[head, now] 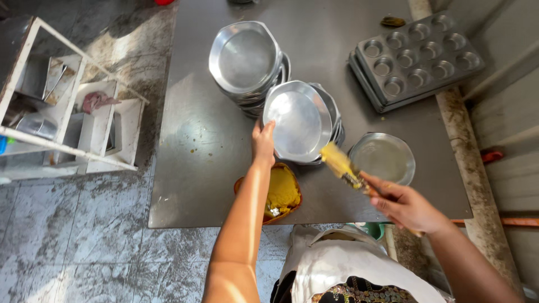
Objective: The person uses a brush to apply a yellow substance from a container onto round metal baking pans. They repeatedly dip the brush into the container and spread the substance over each pan's interior, then stack the greased pans on a metal table.
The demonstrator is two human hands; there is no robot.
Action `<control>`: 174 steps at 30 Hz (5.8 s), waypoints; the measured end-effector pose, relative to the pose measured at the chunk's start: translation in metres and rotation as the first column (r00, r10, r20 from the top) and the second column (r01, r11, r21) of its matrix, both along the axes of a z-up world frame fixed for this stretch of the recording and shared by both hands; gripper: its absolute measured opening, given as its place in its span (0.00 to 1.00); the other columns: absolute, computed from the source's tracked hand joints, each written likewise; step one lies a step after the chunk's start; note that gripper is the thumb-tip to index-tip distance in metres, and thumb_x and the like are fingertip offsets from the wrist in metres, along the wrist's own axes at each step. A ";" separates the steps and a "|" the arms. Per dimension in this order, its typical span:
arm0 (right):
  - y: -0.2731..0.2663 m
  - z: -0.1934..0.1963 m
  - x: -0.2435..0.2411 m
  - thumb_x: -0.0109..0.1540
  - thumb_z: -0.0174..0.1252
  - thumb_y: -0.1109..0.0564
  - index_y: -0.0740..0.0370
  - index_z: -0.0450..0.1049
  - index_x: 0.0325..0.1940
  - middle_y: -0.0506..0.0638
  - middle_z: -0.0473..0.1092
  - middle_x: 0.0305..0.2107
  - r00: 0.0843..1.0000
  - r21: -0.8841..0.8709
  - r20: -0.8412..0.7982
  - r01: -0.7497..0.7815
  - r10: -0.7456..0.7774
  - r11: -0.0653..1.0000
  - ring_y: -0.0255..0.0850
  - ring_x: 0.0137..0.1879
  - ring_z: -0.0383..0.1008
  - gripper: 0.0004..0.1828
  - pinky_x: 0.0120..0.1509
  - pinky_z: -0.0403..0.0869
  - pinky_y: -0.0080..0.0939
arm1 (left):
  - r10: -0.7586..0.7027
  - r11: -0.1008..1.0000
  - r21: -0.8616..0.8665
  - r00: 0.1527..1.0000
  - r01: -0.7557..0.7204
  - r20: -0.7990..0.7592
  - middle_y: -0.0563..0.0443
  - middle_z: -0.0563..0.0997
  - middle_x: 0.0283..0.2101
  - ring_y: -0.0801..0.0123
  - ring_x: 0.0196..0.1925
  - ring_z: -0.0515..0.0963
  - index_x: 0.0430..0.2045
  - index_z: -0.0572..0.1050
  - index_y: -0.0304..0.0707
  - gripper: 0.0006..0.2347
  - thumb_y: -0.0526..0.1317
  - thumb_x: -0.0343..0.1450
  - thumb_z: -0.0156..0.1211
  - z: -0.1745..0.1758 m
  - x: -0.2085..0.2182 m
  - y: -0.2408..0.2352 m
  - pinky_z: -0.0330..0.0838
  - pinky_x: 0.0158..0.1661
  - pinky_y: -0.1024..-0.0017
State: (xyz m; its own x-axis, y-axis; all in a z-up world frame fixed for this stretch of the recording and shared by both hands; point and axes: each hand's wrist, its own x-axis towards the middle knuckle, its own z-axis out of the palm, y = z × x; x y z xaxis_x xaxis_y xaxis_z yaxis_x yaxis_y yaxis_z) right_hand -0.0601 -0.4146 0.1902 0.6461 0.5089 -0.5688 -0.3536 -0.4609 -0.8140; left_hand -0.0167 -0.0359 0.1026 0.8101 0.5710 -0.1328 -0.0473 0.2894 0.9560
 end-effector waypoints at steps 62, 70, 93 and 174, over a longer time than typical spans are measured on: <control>-0.068 0.009 -0.009 0.65 0.58 0.56 0.62 0.66 0.70 0.46 0.60 0.17 0.854 0.490 -0.507 0.175 0.116 0.854 0.29 0.13 0.54 0.28 0.11 0.54 0.32 | -0.593 0.797 0.136 0.719 0.588 0.363 0.48 0.69 0.70 0.65 0.72 0.65 0.70 0.63 0.36 0.24 0.45 0.79 0.54 0.051 -0.039 -0.118 0.53 0.72 0.67; -0.041 -0.033 0.020 0.63 0.59 0.53 0.50 0.64 0.71 0.46 0.64 0.19 0.937 0.088 -0.329 -0.095 0.119 0.992 0.30 0.14 0.55 0.30 0.15 0.55 0.32 | -0.794 0.607 0.279 0.556 0.744 0.245 0.49 0.74 0.65 0.70 0.66 0.70 0.69 0.66 0.36 0.23 0.44 0.79 0.57 0.056 -0.041 -0.122 0.58 0.69 0.70; -0.044 0.005 -0.016 0.65 0.54 0.49 0.40 0.54 0.76 0.53 0.78 0.49 0.904 -0.267 0.388 -0.079 0.182 0.960 0.44 0.48 0.83 0.34 0.55 0.79 0.42 | -0.483 0.795 -0.232 0.816 0.561 0.317 0.41 0.69 0.68 0.60 0.67 0.69 0.70 0.62 0.37 0.22 0.42 0.79 0.49 0.015 -0.029 -0.112 0.62 0.66 0.63; -0.144 -0.048 -0.030 0.64 0.61 0.49 0.32 0.59 0.76 0.48 0.60 0.14 0.909 -0.323 0.104 0.414 -0.402 0.851 0.38 0.16 0.58 0.37 0.19 0.60 0.42 | 0.090 0.677 0.660 0.853 0.326 -0.514 0.29 0.72 0.60 0.42 0.63 0.70 0.61 0.66 0.29 0.30 0.52 0.71 0.63 -0.222 0.056 -0.261 0.63 0.64 0.56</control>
State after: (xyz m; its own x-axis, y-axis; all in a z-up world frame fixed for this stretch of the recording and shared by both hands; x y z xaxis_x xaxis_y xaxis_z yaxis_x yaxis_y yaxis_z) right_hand -0.0898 -0.5582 0.1420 0.7748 -0.0185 -0.6320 -0.5458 -0.5241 -0.6538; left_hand 0.0389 -0.2971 -0.1196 0.8232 0.5566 -0.1117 0.4431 -0.5071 0.7393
